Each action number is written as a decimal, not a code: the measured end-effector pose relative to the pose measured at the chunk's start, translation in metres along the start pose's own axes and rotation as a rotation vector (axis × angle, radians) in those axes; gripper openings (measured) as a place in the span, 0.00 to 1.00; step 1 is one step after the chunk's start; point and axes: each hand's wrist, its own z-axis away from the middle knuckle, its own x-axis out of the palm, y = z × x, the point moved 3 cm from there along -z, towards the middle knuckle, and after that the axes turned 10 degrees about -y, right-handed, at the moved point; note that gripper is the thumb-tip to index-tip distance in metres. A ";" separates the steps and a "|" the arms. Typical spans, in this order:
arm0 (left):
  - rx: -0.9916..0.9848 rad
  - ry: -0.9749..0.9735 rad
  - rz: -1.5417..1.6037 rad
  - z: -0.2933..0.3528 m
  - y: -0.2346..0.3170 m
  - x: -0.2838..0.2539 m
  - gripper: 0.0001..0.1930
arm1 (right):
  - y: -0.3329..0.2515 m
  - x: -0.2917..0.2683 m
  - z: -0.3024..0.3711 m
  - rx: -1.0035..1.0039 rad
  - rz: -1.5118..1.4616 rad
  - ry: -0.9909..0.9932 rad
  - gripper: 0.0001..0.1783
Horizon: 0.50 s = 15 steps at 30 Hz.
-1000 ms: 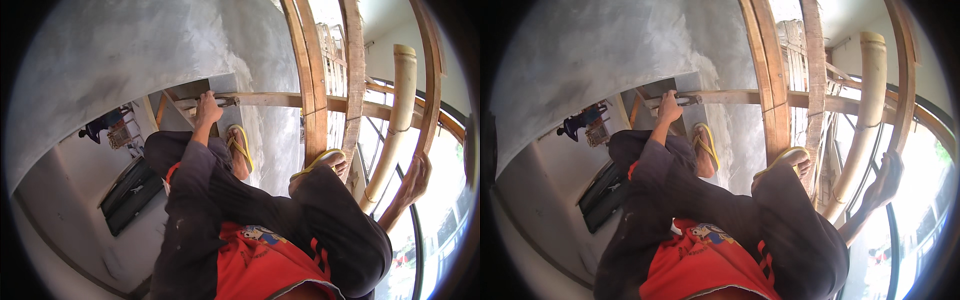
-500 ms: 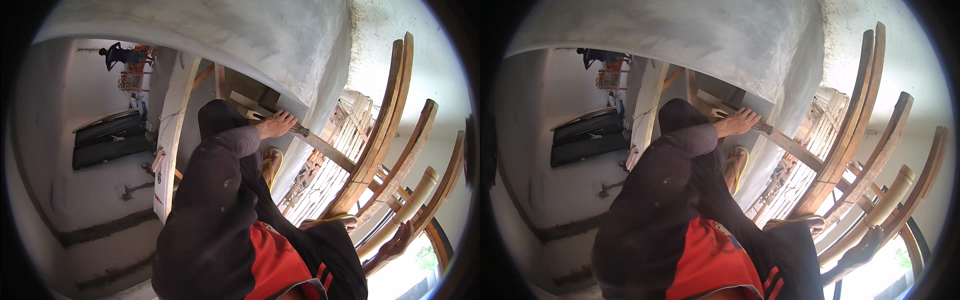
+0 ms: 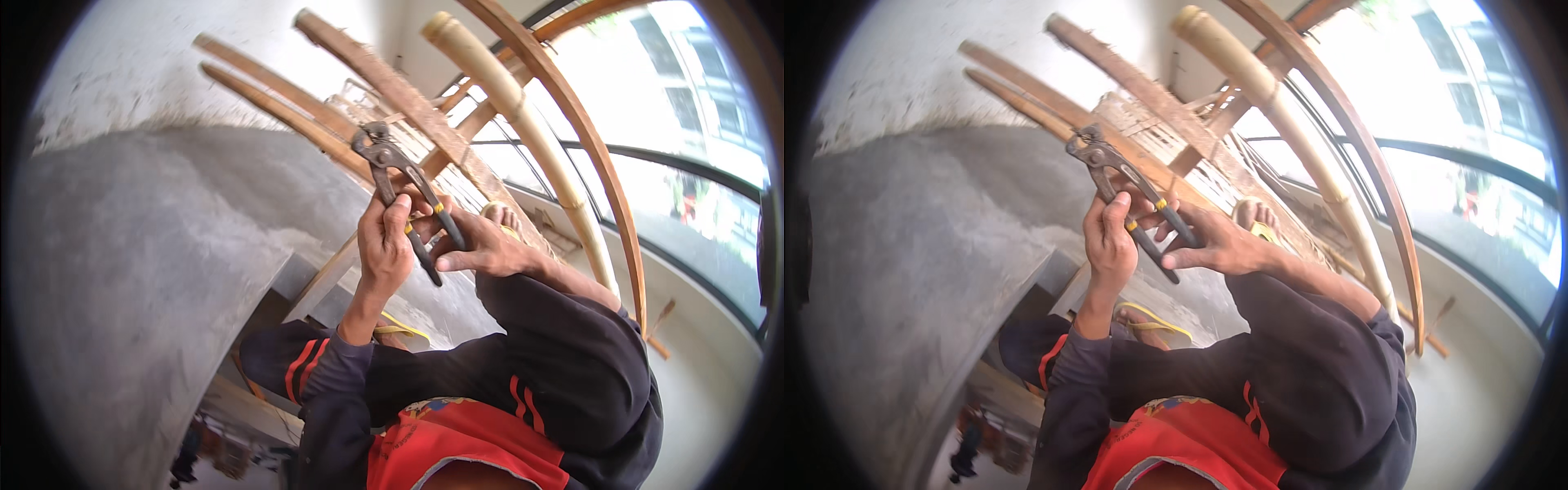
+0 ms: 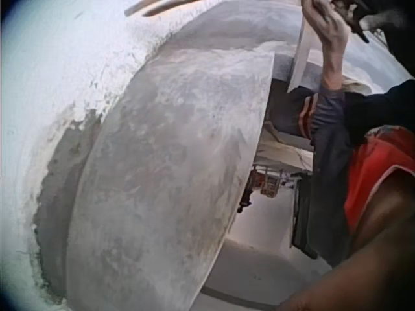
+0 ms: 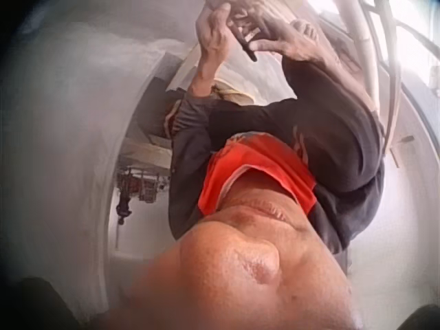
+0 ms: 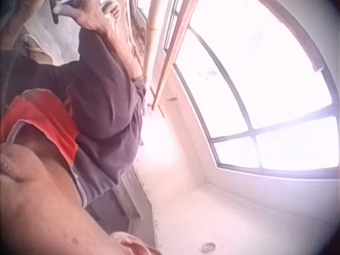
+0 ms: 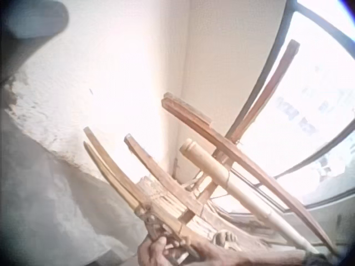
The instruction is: The person uses pliers to tighten nails on a curved wooden frame. They then adjust the position of the wooden pieces and secure them with wire, wrapping it around the joints.
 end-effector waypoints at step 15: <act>0.111 -0.459 -0.477 -0.048 -0.018 0.087 0.22 | -0.009 0.003 0.087 -0.322 -0.660 0.316 0.27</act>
